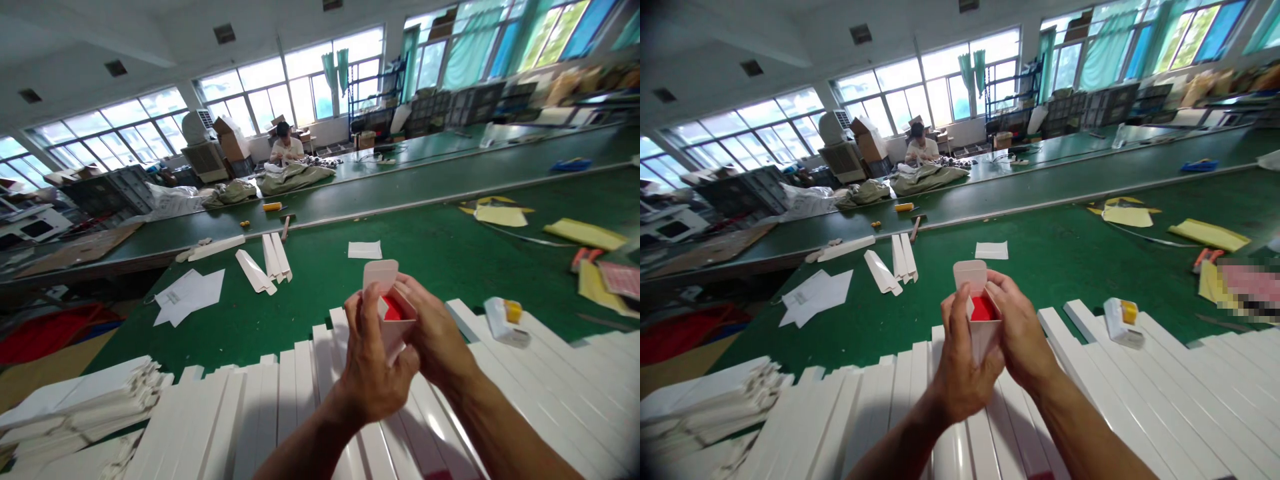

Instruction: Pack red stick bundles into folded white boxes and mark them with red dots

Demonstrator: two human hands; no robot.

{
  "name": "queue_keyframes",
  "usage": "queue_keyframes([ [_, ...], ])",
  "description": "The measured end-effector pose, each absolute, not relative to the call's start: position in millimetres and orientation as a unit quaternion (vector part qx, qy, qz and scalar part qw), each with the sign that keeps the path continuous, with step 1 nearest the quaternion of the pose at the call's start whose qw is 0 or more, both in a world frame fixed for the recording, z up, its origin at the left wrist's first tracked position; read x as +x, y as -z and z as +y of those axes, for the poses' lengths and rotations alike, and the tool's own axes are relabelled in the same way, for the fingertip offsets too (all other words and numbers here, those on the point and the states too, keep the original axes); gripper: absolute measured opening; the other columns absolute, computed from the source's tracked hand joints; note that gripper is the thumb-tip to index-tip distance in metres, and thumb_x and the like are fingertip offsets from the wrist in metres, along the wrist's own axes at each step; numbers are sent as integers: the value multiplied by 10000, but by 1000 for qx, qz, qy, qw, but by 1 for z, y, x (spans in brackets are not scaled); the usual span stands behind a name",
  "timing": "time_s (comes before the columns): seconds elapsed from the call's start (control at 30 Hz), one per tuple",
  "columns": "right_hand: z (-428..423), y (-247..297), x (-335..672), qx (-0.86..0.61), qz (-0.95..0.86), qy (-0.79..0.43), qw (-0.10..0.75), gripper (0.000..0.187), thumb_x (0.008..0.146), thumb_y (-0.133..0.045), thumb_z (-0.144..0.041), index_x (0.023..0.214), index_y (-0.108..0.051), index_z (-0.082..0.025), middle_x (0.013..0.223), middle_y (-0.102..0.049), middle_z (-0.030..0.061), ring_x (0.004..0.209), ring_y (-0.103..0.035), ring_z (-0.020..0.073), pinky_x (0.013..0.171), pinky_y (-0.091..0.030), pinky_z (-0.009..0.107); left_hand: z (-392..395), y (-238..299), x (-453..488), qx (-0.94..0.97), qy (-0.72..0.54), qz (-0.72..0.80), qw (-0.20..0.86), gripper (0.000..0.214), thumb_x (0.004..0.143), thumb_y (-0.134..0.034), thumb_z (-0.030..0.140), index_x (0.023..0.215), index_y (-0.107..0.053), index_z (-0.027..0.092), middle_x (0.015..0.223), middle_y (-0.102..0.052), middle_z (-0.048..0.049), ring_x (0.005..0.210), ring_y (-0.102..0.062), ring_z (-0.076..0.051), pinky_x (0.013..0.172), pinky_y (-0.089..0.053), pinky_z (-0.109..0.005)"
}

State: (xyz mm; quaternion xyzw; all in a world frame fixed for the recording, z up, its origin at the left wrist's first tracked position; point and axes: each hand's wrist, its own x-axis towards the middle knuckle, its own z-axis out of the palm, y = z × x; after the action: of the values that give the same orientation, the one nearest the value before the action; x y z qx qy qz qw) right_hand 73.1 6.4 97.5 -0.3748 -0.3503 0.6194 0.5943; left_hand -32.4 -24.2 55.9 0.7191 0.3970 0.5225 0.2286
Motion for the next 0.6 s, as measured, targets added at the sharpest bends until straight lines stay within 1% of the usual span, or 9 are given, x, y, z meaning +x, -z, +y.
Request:
queue_keyframes([
  [0.07,10,-99,69,-389,-316,-585,637,336,802,-710,-382,1079,-614,-218,979,-719,40,838,-688,195,609,-507,231,-23,-66,-35,699,-544,371,279,545,949,-509,304,1463,-348,228,1364,-426,-137,1288,-438,-269,1100,-397,-459],
  [0.13,13,-98,65,-384,-299,-569,663,334,756,-735,-354,1030,-618,-202,939,-714,39,786,-684,183,624,-512,240,-19,-75,-34,646,-589,368,317,315,1011,-378,313,1237,-572,212,1213,-534,-99,1187,-507,-229,1056,-412,-410],
  [0.2,15,-96,63,-366,-301,-573,669,343,731,-740,-358,1004,-619,-188,907,-707,44,749,-677,176,659,-525,264,-13,-81,-32,603,-618,377,335,319,1029,-351,310,1005,-647,195,1030,-591,-64,1062,-553,-192,993,-427,-355],
  [0.23,16,-95,63,-361,-306,-574,668,341,727,-735,-356,997,-619,-184,902,-704,46,746,-673,174,670,-526,271,-11,-82,-30,590,-623,382,344,299,1024,-380,311,962,-648,192,987,-599,-52,1021,-562,-179,966,-432,-333],
  [0.33,17,-92,65,-364,-342,-563,658,320,730,-720,-313,1006,-620,-184,945,-697,45,756,-656,161,661,-510,260,-5,-80,-22,552,-644,372,377,200,998,-475,311,1128,-597,221,1117,-604,-49,1036,-575,-159,948,-445,-292],
  [0.4,17,-90,67,-375,-370,-551,647,314,748,-710,-288,1030,-612,-191,973,-690,43,759,-641,158,646,-500,257,-2,-76,-17,522,-676,340,394,350,991,-493,315,1335,-458,263,1238,-568,-63,1106,-577,-163,968,-458,-294],
  [0.47,19,-88,66,-382,-387,-535,646,309,763,-699,-280,1046,-603,-200,954,-683,37,757,-629,162,651,-498,268,0,-73,-17,515,-688,319,400,497,993,-484,314,1456,-306,285,1246,-560,-75,1103,-594,-169,962,-482,-312],
  [0.53,22,-86,62,-383,-384,-512,667,295,762,-695,-272,1033,-599,-209,954,-676,31,770,-621,163,670,-496,274,2,-72,-20,548,-676,331,364,430,1003,-453,301,1424,-380,256,1182,-579,-79,1062,-609,-172,944,-498,-329],
  [0.6,25,-84,57,-378,-357,-491,699,263,760,-687,-277,1001,-604,-211,988,-666,32,792,-613,159,684,-491,270,5,-72,-27,607,-659,353,271,283,1012,-415,297,1233,-561,198,1127,-591,-90,1067,-598,-185,959,-491,-354],
])
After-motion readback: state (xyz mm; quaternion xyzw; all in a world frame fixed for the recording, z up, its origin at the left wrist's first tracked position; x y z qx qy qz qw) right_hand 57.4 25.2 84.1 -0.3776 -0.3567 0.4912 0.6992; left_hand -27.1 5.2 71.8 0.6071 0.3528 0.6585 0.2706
